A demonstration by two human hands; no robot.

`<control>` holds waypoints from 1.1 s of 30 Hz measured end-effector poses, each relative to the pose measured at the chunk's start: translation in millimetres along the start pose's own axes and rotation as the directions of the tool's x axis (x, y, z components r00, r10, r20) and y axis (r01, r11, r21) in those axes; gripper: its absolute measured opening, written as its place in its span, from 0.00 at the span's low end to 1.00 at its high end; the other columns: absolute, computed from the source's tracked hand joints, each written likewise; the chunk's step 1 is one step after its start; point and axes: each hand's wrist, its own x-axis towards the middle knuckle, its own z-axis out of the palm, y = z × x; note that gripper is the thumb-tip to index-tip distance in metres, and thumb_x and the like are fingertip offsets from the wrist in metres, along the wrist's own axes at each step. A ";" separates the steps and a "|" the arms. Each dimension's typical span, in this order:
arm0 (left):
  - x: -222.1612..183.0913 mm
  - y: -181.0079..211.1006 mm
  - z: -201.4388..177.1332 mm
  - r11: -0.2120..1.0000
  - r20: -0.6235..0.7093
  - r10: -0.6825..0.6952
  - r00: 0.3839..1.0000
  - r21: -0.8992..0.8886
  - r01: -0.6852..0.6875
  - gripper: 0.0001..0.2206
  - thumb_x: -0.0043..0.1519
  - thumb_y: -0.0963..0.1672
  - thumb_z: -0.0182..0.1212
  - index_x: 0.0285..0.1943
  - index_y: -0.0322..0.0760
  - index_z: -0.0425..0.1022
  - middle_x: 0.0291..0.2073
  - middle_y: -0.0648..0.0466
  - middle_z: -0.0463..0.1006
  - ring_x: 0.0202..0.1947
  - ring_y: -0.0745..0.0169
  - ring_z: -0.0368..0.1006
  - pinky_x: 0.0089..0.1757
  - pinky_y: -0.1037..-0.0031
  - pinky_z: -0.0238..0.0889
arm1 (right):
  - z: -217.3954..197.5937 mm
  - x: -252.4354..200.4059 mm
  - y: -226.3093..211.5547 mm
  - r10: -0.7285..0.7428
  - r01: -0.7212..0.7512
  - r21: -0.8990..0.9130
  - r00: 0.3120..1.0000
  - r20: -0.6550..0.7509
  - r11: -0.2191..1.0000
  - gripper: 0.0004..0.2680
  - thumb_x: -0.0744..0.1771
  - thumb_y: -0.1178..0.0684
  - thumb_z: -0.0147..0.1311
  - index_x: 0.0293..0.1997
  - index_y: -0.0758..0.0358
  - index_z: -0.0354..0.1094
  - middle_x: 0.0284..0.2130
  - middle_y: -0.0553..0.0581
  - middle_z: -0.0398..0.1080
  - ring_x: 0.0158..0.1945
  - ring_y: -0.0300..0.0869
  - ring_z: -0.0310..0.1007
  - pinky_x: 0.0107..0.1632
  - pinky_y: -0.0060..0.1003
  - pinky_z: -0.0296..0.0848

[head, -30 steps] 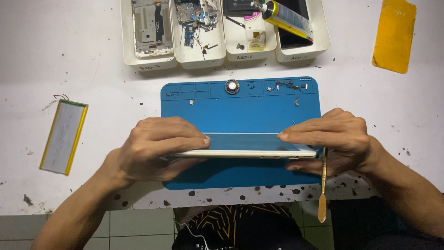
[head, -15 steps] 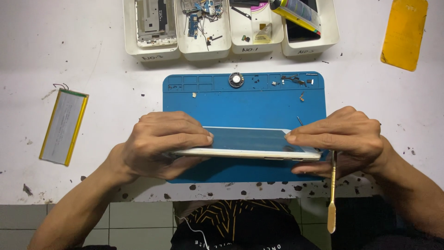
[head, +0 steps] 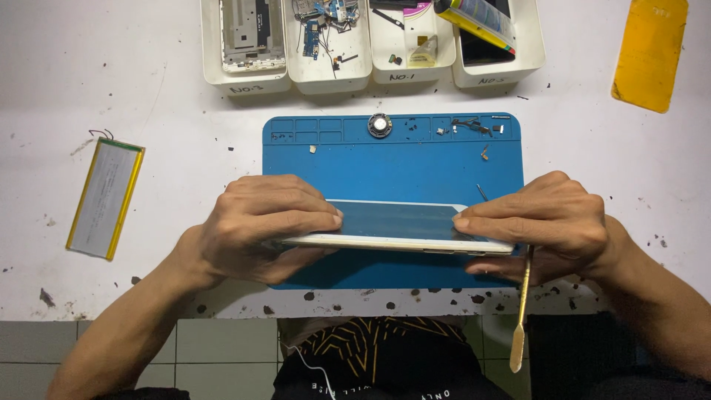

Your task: Disassembling a tablet using a prying tool to remove the back cover and inspect internal components

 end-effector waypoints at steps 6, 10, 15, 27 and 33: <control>-2.3 -0.4 -1.8 1.000 0.026 -0.004 1.000 -0.018 0.004 0.07 0.64 0.39 0.61 0.46 0.26 0.77 0.39 0.42 0.82 0.35 0.46 0.81 0.38 0.64 0.76 | -5.4 1.6 -7.2 0.075 -0.073 -0.039 0.996 0.054 0.997 0.15 0.62 0.47 0.69 0.46 0.66 0.76 0.37 0.57 0.81 0.35 0.37 0.85 0.31 0.27 0.81; -6.6 -2.4 -1.1 0.999 0.007 0.010 1.000 -0.039 -0.010 0.08 0.63 0.37 0.66 0.48 0.25 0.77 0.39 0.41 0.83 0.36 0.45 0.82 0.39 0.63 0.79 | -4.2 2.4 -11.2 0.120 -0.118 -0.032 0.989 0.083 0.993 0.14 0.61 0.47 0.67 0.45 0.64 0.76 0.36 0.58 0.81 0.33 0.37 0.84 0.30 0.27 0.81; -8.4 -5.1 0.8 0.999 0.017 0.030 0.999 -0.041 -0.029 0.07 0.63 0.38 0.67 0.48 0.28 0.77 0.40 0.43 0.83 0.37 0.49 0.82 0.40 0.65 0.79 | -2.2 -9.1 -7.9 0.152 -0.145 -0.081 0.984 0.090 0.986 0.15 0.61 0.47 0.68 0.47 0.63 0.76 0.40 0.58 0.80 0.36 0.37 0.84 0.30 0.27 0.79; -5.0 -3.1 -3.9 0.998 0.019 0.041 0.999 -0.047 -0.040 0.06 0.65 0.39 0.64 0.48 0.27 0.76 0.40 0.43 0.82 0.37 0.47 0.81 0.40 0.64 0.78 | 0.0 -8.4 -5.6 0.124 -0.118 -0.080 0.990 0.068 0.990 0.15 0.62 0.45 0.65 0.46 0.65 0.76 0.39 0.59 0.80 0.35 0.38 0.84 0.29 0.28 0.78; -4.3 -4.3 -2.3 0.998 0.014 0.050 0.999 -0.033 -0.049 0.06 0.64 0.38 0.66 0.47 0.28 0.76 0.39 0.43 0.82 0.36 0.49 0.81 0.39 0.66 0.77 | -2.1 -11.6 -6.3 0.131 -0.124 -0.099 0.989 0.074 0.987 0.16 0.61 0.45 0.68 0.47 0.63 0.75 0.39 0.59 0.80 0.35 0.38 0.84 0.31 0.28 0.80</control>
